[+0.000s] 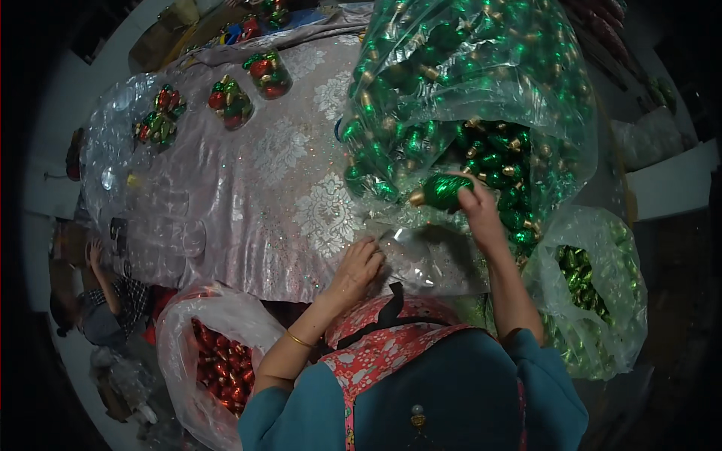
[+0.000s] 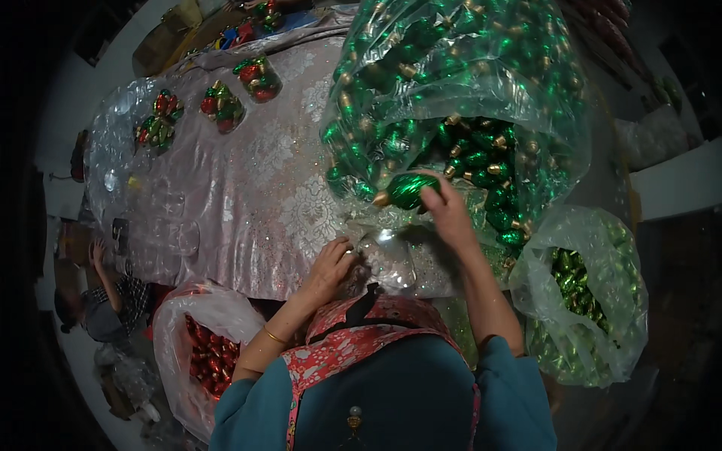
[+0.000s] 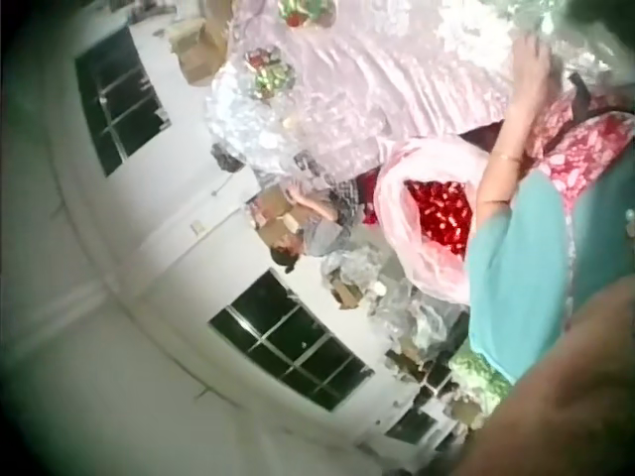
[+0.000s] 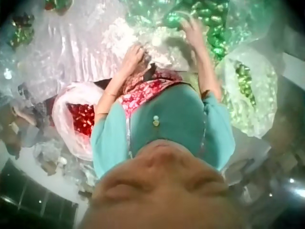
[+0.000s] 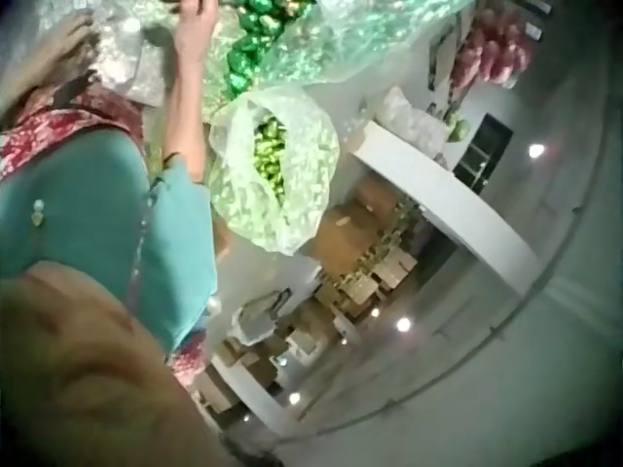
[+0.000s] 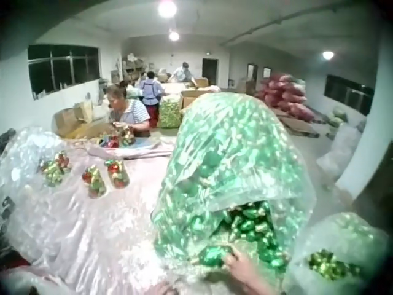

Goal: The person packs decorative bulb ornaments into clear containers by hand, selecting red and green ornaments from bags and arranging them together inside the containers.

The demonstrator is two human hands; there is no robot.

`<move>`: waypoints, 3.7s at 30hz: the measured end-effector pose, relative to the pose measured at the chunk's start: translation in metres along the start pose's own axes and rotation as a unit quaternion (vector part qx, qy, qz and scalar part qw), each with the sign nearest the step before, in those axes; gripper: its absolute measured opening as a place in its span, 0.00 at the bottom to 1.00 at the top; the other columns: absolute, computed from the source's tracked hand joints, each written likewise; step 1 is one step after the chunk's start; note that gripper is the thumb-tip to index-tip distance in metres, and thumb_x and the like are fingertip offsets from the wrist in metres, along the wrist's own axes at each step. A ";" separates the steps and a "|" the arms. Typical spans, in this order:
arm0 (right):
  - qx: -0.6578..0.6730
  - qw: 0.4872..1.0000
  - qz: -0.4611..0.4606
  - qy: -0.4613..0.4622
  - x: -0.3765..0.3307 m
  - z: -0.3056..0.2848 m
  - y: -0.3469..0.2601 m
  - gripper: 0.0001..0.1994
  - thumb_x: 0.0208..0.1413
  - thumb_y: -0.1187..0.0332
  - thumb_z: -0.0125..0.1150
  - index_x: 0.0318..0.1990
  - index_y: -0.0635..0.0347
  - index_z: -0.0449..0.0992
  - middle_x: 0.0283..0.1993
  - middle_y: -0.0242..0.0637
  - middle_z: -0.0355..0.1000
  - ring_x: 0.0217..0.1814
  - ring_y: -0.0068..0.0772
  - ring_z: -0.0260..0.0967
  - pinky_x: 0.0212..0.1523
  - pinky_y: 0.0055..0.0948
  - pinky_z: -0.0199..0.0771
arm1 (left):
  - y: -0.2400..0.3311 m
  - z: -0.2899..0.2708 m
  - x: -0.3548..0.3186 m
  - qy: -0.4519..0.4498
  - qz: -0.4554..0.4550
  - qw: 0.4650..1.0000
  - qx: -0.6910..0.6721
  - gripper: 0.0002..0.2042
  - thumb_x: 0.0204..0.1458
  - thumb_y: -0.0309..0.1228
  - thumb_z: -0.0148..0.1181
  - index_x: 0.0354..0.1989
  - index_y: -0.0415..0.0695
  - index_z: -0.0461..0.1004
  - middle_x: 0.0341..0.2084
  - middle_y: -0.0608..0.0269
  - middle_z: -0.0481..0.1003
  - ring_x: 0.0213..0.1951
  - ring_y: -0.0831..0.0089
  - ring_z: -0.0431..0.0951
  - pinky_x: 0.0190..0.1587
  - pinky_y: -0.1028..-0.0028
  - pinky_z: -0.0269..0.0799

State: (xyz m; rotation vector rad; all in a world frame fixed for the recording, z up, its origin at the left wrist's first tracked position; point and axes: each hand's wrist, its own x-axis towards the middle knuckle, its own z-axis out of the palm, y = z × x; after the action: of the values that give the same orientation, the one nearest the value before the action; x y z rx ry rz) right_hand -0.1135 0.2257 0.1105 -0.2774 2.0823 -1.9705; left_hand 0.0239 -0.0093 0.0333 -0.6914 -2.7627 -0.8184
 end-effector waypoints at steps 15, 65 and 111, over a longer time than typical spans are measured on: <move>-0.365 0.870 -0.169 0.286 -0.080 -0.101 0.014 0.05 0.54 0.70 0.56 0.34 0.62 0.73 0.31 0.40 0.70 0.31 0.39 0.70 0.31 0.31 0.68 | 0.017 0.010 0.013 0.012 -0.030 0.999 -0.017 0.14 0.39 0.19 0.60 0.36 0.38 0.68 0.40 0.51 0.67 0.46 0.51 0.67 0.47 0.59 0.63; -0.555 0.785 -0.053 -0.270 -0.036 0.039 0.059 0.20 0.47 0.72 0.58 0.49 0.63 0.63 0.36 0.58 0.68 0.38 0.61 0.70 0.36 0.48 0.72 | 0.030 0.022 -0.011 0.053 0.004 0.998 -0.037 0.14 0.42 0.23 0.56 0.40 0.36 0.67 0.50 0.44 0.64 0.58 0.49 0.61 0.57 0.57 0.61; -0.504 0.753 0.021 -0.422 -0.007 0.050 0.057 0.11 0.52 0.72 0.56 0.42 0.68 0.72 0.35 0.54 0.74 0.38 0.52 0.74 0.36 0.39 0.72 | -0.055 -0.020 -0.425 0.228 -0.715 0.644 0.148 0.15 0.45 0.27 0.58 0.43 0.37 0.71 0.41 0.46 0.72 0.44 0.48 0.72 0.46 0.59 0.68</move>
State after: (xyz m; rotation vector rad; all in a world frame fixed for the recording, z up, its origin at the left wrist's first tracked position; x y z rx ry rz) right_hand -0.0893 0.1843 0.0519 -1.0501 2.1301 -0.2737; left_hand 0.3710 -0.2240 -0.1003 1.7384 -2.3107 -0.4612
